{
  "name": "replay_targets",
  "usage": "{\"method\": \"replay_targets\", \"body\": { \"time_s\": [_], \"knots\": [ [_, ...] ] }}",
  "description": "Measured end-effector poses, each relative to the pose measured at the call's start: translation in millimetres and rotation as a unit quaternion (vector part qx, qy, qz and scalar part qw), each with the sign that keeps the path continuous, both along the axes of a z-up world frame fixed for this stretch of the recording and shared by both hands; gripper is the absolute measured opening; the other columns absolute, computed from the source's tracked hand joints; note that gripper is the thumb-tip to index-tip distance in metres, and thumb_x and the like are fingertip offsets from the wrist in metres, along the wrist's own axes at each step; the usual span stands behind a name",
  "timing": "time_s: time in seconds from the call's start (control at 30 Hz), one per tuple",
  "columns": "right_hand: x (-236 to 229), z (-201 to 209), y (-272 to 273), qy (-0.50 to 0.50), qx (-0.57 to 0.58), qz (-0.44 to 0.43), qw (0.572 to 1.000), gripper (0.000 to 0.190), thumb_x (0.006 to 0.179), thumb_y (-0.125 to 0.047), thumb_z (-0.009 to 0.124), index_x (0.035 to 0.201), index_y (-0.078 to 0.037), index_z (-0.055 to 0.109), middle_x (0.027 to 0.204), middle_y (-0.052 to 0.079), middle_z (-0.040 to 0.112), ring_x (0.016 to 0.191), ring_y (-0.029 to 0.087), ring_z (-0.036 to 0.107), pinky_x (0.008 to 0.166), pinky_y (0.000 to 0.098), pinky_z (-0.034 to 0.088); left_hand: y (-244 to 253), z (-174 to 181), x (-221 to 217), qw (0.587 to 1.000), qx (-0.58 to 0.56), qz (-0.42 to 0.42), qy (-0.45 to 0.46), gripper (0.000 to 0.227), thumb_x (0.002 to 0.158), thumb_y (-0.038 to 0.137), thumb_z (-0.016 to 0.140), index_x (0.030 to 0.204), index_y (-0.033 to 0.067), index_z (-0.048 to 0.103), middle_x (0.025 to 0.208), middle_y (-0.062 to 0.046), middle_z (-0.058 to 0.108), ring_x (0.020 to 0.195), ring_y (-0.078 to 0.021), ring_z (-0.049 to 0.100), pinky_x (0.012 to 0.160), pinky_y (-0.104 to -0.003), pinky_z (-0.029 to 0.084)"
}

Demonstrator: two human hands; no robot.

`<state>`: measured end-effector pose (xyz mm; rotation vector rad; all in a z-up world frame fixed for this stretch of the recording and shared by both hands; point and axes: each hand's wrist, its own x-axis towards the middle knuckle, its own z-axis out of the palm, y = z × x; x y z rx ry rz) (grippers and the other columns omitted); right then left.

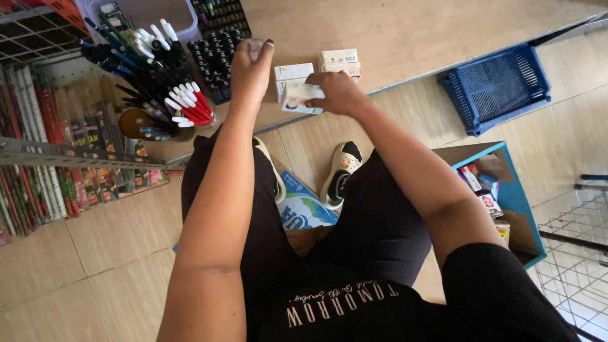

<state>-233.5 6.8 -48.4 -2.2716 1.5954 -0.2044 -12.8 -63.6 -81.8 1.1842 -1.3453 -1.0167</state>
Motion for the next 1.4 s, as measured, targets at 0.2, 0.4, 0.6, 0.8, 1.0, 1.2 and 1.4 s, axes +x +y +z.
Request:
{"method": "replay_targets", "body": {
  "time_s": [0.2,0.4,0.6,0.8,1.0,1.2,1.4],
  "knots": [
    [13,-46,-1,0.046,-0.004,-0.022,0.999,0.053,0.085,-0.035,0.082,0.124,-0.004,0.064,0.119,0.020,0.068,0.108,0.036,0.066,0.090,0.0467,0.052,1,8,3,0.999,0.014,0.006,-0.047,0.037,0.094,0.037,0.069,0.105,0.0023,0.069,0.098,-0.011,0.076,0.092,-0.0222,0.073,0.085,-0.034,0.055],
    [-7,-28,-18,-0.451,0.199,-0.150,0.857,0.053,0.093,-0.026,0.075,0.139,-0.005,0.061,0.125,0.008,0.070,0.110,0.020,0.062,0.089,0.0384,0.048,4,4,3,0.994,-0.023,-0.028,-0.100,0.068,0.086,0.048,0.087,0.114,-0.0085,0.061,0.108,-0.023,0.069,0.101,-0.0316,0.067,0.087,-0.040,0.053],
    [-3,12,-7,-0.590,0.205,-0.100,0.774,0.063,0.094,-0.010,0.077,0.148,-0.003,0.046,0.132,0.008,0.067,0.122,0.020,0.065,0.104,0.0439,0.055,9,23,1,0.971,0.089,-0.213,0.061,0.054,0.084,0.043,0.082,0.110,-0.0031,0.070,0.105,-0.019,0.078,0.099,-0.0315,0.076,0.088,-0.037,0.059],
    [-4,37,1,-0.268,-0.210,0.049,0.939,0.082,0.082,-0.018,0.091,0.148,-0.005,0.043,0.147,0.023,0.053,0.131,0.038,0.057,0.107,0.0481,0.051,31,45,1,0.903,0.008,-0.143,-0.405,0.045,0.081,0.039,0.086,0.103,0.0032,0.070,0.103,-0.020,0.073,0.098,-0.0362,0.070,0.085,-0.048,0.053],
    [0,20,10,-0.060,-0.064,0.024,0.996,0.050,0.079,-0.031,0.084,0.121,-0.009,0.067,0.111,0.013,0.076,0.106,0.034,0.072,0.098,0.0478,0.052,42,42,-7,0.885,-0.056,-0.180,-0.426,0.050,0.070,0.035,0.089,0.106,0.0050,0.070,0.107,-0.016,0.072,0.102,-0.0357,0.068,0.085,-0.047,0.053],
    [14,-28,4,0.034,0.025,-0.048,0.998,0.060,0.080,-0.033,0.082,0.129,-0.009,0.057,0.107,0.019,0.071,0.099,0.039,0.069,0.086,0.0504,0.053,21,30,0,0.927,-0.013,-0.042,-0.372,0.055,0.085,0.039,0.081,0.122,0.0037,0.061,0.112,-0.017,0.070,0.103,-0.0355,0.068,0.082,-0.048,0.054],
    [13,-70,6,0.058,-0.111,0.036,0.991,0.049,0.078,-0.025,0.082,0.117,-0.007,0.058,0.113,0.012,0.064,0.116,0.033,0.060,0.094,0.0480,0.044,19,27,10,0.920,0.009,-0.024,-0.392,0.049,0.088,0.045,0.075,0.117,0.0069,0.066,0.111,-0.015,0.072,0.103,-0.0362,0.068,0.081,-0.050,0.053]
  ]
}}
